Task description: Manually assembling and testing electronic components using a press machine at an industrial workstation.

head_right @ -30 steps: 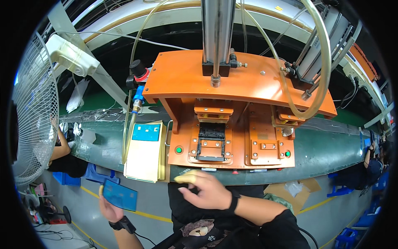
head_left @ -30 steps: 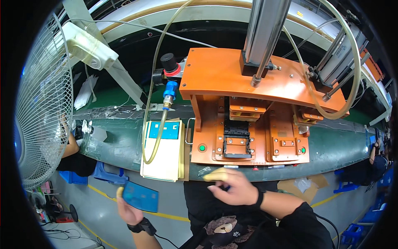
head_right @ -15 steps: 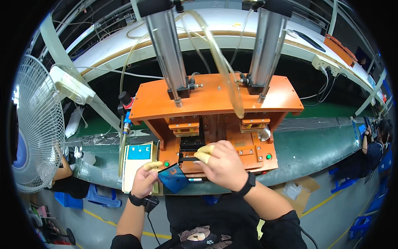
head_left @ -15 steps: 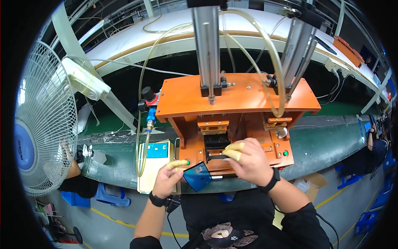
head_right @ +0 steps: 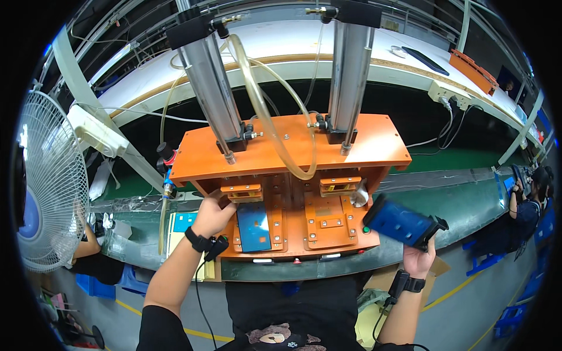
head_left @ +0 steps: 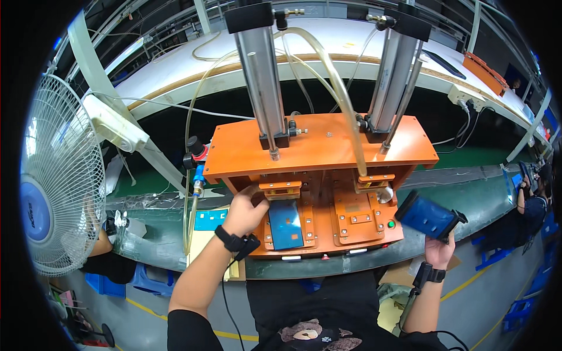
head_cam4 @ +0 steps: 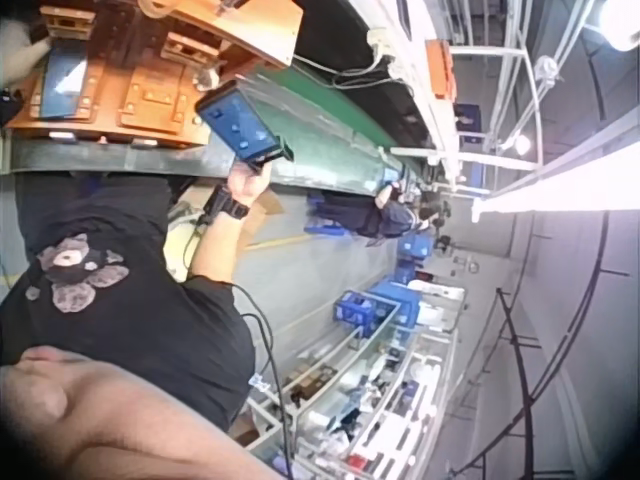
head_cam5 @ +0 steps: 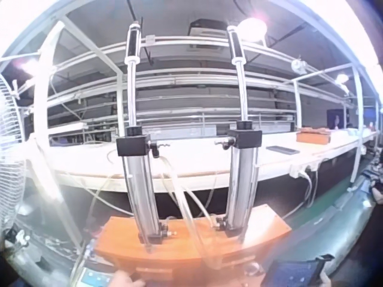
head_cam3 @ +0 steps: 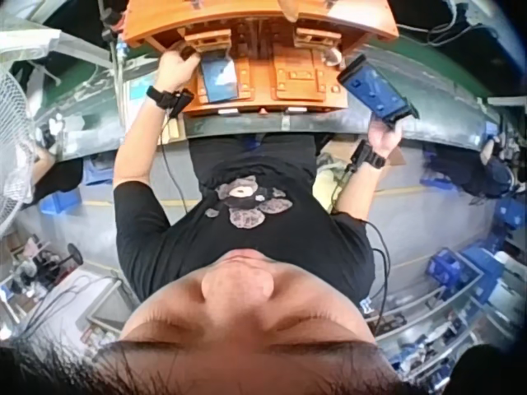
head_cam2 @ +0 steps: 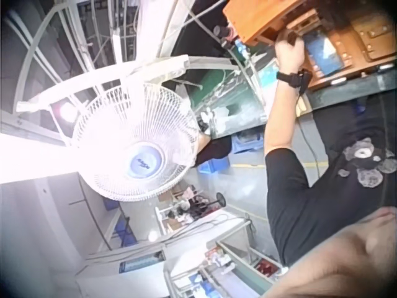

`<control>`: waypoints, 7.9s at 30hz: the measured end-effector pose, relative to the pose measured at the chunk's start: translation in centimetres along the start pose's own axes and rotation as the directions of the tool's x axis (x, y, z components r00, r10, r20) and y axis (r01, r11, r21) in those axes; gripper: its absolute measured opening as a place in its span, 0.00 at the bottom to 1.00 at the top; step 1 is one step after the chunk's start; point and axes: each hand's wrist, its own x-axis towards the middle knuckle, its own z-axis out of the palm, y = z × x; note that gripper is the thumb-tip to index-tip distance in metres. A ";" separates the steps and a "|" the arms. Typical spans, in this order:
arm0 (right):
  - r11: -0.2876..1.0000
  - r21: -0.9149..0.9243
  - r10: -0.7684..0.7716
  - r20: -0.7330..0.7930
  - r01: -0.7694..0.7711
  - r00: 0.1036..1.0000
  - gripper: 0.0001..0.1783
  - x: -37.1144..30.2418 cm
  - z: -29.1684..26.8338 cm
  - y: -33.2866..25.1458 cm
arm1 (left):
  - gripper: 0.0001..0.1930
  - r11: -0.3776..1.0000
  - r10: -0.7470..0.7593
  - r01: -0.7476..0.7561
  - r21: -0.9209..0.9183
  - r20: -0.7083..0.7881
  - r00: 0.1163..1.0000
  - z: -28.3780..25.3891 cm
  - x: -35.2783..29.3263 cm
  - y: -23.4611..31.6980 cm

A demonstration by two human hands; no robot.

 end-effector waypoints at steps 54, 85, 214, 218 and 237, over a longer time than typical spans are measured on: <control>0.542 -0.821 0.129 -0.129 -0.179 0.983 0.12 22.3 -6.7 9.3 | 0.26 0.712 -0.316 0.001 0.702 0.319 0.893 2.0 5.7 2.7; 0.638 -0.751 0.128 0.319 0.168 0.939 0.24 0.9 -3.7 9.2 | 0.19 0.999 0.037 -0.019 0.040 -0.540 0.841 3.7 -12.0 -5.8; 0.699 -0.609 -0.179 0.357 0.374 0.917 0.32 1.3 -5.7 13.1 | 0.22 0.889 -0.151 -0.133 -0.438 -0.554 0.818 5.2 -11.8 -9.2; 0.691 -0.618 -0.181 0.354 0.375 0.918 0.32 1.2 -5.5 13.0 | 0.21 0.872 -0.155 -0.137 -0.471 -0.530 0.834 5.1 -11.9 -9.8; 0.721 -0.591 -0.188 0.336 0.363 0.923 0.32 1.1 -5.3 13.0 | 0.23 0.875 -0.169 -0.113 -0.471 -0.516 0.840 4.9 -12.0 -10.6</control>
